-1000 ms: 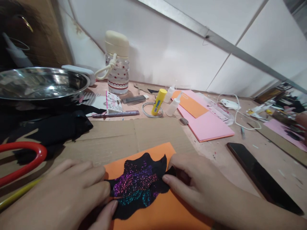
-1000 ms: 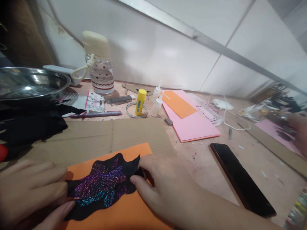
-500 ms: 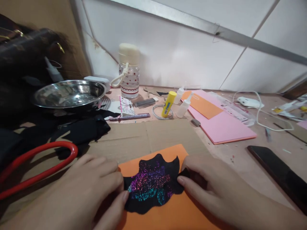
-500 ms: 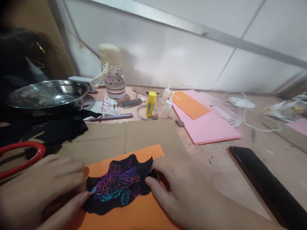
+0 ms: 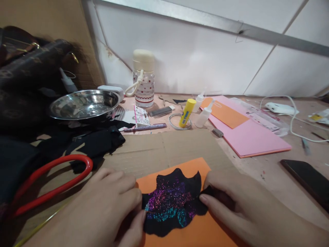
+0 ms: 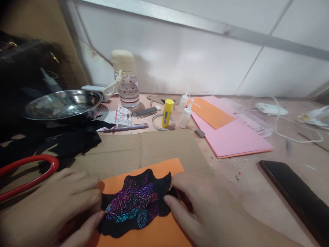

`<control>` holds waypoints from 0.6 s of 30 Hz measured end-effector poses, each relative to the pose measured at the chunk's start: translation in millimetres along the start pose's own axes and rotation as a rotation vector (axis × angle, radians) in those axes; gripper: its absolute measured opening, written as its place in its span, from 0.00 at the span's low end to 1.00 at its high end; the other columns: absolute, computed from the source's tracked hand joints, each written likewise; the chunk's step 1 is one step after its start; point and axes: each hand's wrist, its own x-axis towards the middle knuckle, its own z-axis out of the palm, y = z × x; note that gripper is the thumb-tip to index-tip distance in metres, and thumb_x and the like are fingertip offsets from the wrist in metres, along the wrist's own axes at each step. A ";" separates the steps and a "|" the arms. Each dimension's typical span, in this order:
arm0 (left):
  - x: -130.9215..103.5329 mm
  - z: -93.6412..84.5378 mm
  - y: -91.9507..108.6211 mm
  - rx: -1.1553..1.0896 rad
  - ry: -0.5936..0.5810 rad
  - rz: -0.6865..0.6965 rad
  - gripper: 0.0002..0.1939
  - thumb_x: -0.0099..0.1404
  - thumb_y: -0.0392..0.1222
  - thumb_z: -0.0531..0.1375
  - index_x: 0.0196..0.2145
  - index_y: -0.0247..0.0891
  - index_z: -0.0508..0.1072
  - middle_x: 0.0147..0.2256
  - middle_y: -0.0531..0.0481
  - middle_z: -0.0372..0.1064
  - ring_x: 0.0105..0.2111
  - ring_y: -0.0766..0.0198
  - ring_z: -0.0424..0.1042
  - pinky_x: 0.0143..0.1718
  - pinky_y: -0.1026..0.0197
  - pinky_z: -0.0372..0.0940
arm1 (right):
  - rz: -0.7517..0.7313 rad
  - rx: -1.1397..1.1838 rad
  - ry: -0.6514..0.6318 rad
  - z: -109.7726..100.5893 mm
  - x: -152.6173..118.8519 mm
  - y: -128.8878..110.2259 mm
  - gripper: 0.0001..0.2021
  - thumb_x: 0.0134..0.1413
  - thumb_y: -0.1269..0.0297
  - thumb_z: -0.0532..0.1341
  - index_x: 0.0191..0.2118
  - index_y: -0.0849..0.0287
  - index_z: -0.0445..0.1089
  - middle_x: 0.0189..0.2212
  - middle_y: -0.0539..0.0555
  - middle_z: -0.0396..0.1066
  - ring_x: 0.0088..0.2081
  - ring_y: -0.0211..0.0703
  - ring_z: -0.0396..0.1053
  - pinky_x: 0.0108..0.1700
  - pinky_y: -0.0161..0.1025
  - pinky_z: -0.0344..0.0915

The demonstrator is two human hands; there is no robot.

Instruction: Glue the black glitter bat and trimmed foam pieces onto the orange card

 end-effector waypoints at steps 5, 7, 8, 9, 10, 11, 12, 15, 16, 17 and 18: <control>0.2 -0.6 1.4 0.009 -0.001 -0.015 0.13 0.71 0.38 0.56 0.27 0.49 0.69 0.26 0.56 0.70 0.26 0.56 0.69 0.35 0.50 0.54 | 0.012 0.005 -0.013 -0.6 0.6 -1.2 0.10 0.70 0.63 0.63 0.34 0.53 0.76 0.29 0.54 0.79 0.29 0.48 0.73 0.32 0.40 0.62; 0.2 -1.0 1.4 0.022 0.018 -0.008 0.14 0.70 0.38 0.56 0.26 0.48 0.67 0.25 0.55 0.69 0.27 0.55 0.68 0.35 0.49 0.53 | 0.019 0.005 -0.020 -1.3 1.0 -2.1 0.11 0.70 0.63 0.63 0.34 0.53 0.76 0.28 0.54 0.79 0.29 0.48 0.73 0.32 0.40 0.63; 0.6 -1.2 1.3 0.027 0.023 -0.005 0.14 0.70 0.38 0.56 0.25 0.48 0.65 0.24 0.55 0.68 0.27 0.55 0.68 0.36 0.49 0.53 | 0.023 0.003 -0.022 -1.6 1.1 -2.5 0.11 0.71 0.63 0.63 0.34 0.54 0.76 0.28 0.54 0.78 0.29 0.48 0.73 0.32 0.40 0.63; 1.3 -1.5 1.3 0.027 0.015 -0.003 0.15 0.70 0.38 0.56 0.25 0.48 0.65 0.25 0.55 0.67 0.28 0.55 0.68 0.37 0.49 0.53 | 0.025 0.001 -0.025 -1.9 1.2 -3.0 0.11 0.71 0.63 0.63 0.34 0.54 0.76 0.28 0.54 0.78 0.29 0.48 0.73 0.32 0.40 0.63; 2.2 -1.7 1.5 0.024 0.005 -0.001 0.15 0.70 0.38 0.56 0.25 0.48 0.64 0.25 0.55 0.67 0.28 0.55 0.68 0.37 0.49 0.53 | 0.024 0.001 -0.026 -2.1 1.1 -3.3 0.11 0.71 0.63 0.63 0.34 0.54 0.76 0.28 0.54 0.78 0.30 0.48 0.73 0.32 0.39 0.63; 3.0 -1.9 1.7 0.023 0.001 -0.003 0.15 0.69 0.37 0.56 0.25 0.48 0.64 0.25 0.55 0.67 0.28 0.55 0.68 0.38 0.49 0.53 | 0.023 0.002 -0.024 -2.2 0.9 -3.5 0.11 0.71 0.63 0.63 0.34 0.54 0.76 0.29 0.53 0.78 0.30 0.47 0.73 0.33 0.39 0.63; 3.6 -1.9 2.0 0.021 0.002 -0.003 0.14 0.69 0.36 0.56 0.25 0.48 0.64 0.24 0.55 0.66 0.28 0.55 0.68 0.38 0.49 0.53 | 0.020 0.006 -0.018 -2.1 0.7 -3.7 0.11 0.71 0.64 0.63 0.34 0.54 0.76 0.29 0.53 0.78 0.30 0.47 0.73 0.33 0.39 0.63; 2.7 -0.7 2.8 0.018 -0.004 0.005 0.15 0.69 0.35 0.55 0.25 0.48 0.63 0.24 0.56 0.64 0.27 0.56 0.67 0.37 0.50 0.53 | 0.011 0.011 -0.006 -2.2 0.4 -4.2 0.11 0.71 0.64 0.64 0.33 0.54 0.75 0.29 0.52 0.78 0.30 0.46 0.73 0.32 0.38 0.61; 1.5 -0.1 2.6 0.017 -0.007 0.008 0.15 0.69 0.36 0.55 0.24 0.48 0.63 0.24 0.56 0.64 0.26 0.57 0.66 0.36 0.50 0.53 | 0.010 0.006 -0.009 -2.5 0.5 -4.5 0.10 0.71 0.65 0.64 0.33 0.54 0.75 0.29 0.52 0.78 0.30 0.46 0.73 0.32 0.38 0.61; 0.1 0.6 2.2 0.016 -0.022 0.009 0.15 0.69 0.36 0.55 0.24 0.48 0.63 0.24 0.56 0.64 0.26 0.57 0.66 0.35 0.51 0.53 | 0.013 -0.001 -0.013 -3.0 0.7 -4.9 0.10 0.70 0.65 0.63 0.33 0.54 0.75 0.29 0.53 0.78 0.30 0.46 0.72 0.32 0.38 0.60; -1.4 1.4 1.4 0.020 -0.037 0.005 0.15 0.70 0.36 0.56 0.25 0.48 0.64 0.24 0.55 0.65 0.26 0.57 0.66 0.34 0.51 0.53 | 0.016 -0.006 -0.019 -3.8 0.9 -5.4 0.10 0.70 0.65 0.63 0.33 0.55 0.75 0.29 0.53 0.78 0.30 0.45 0.72 0.32 0.38 0.59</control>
